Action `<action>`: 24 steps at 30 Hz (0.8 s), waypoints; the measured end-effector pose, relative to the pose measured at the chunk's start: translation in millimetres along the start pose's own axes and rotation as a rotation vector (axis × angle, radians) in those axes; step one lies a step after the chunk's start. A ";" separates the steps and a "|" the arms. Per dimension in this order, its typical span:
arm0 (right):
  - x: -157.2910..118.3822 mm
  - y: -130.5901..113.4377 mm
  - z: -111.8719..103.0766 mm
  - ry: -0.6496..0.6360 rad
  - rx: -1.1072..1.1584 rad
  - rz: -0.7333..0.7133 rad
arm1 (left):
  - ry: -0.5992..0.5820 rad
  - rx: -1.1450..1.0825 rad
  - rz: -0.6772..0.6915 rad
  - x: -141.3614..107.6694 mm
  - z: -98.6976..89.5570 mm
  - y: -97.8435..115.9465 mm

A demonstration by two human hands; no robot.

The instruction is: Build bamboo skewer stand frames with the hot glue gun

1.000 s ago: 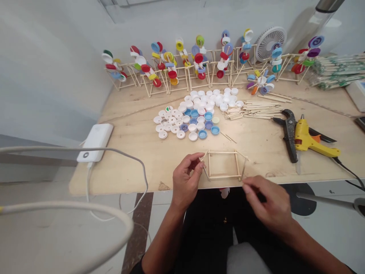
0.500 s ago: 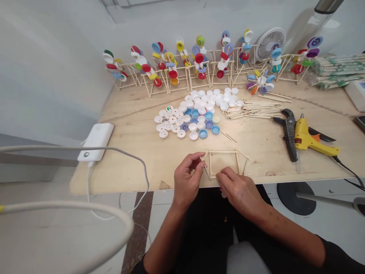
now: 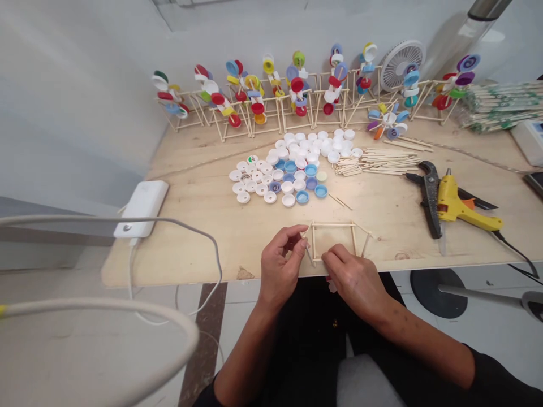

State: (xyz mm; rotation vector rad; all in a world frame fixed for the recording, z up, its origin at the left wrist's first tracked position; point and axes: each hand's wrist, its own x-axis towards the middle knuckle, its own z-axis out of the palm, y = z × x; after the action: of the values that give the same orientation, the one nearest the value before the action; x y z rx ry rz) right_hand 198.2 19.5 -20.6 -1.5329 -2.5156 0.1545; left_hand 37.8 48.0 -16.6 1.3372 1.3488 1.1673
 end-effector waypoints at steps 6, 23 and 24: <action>0.5 -0.5 -0.2 -0.009 -0.005 0.011 | -0.006 0.003 0.000 -1.1 1.9 1.7; 0.7 -0.2 2.6 -0.016 0.030 0.022 | 0.108 0.300 0.087 -23.6 18.1 -12.2; 0.7 0.1 3.9 -0.014 0.036 0.025 | 0.099 0.304 0.073 -24.4 18.9 -13.2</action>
State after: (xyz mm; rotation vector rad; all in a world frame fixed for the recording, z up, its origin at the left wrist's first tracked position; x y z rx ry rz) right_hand 197.0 20.3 -24.4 -1.5558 -2.4911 0.2138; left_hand 55.0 24.6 -33.5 1.5707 1.6097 1.1206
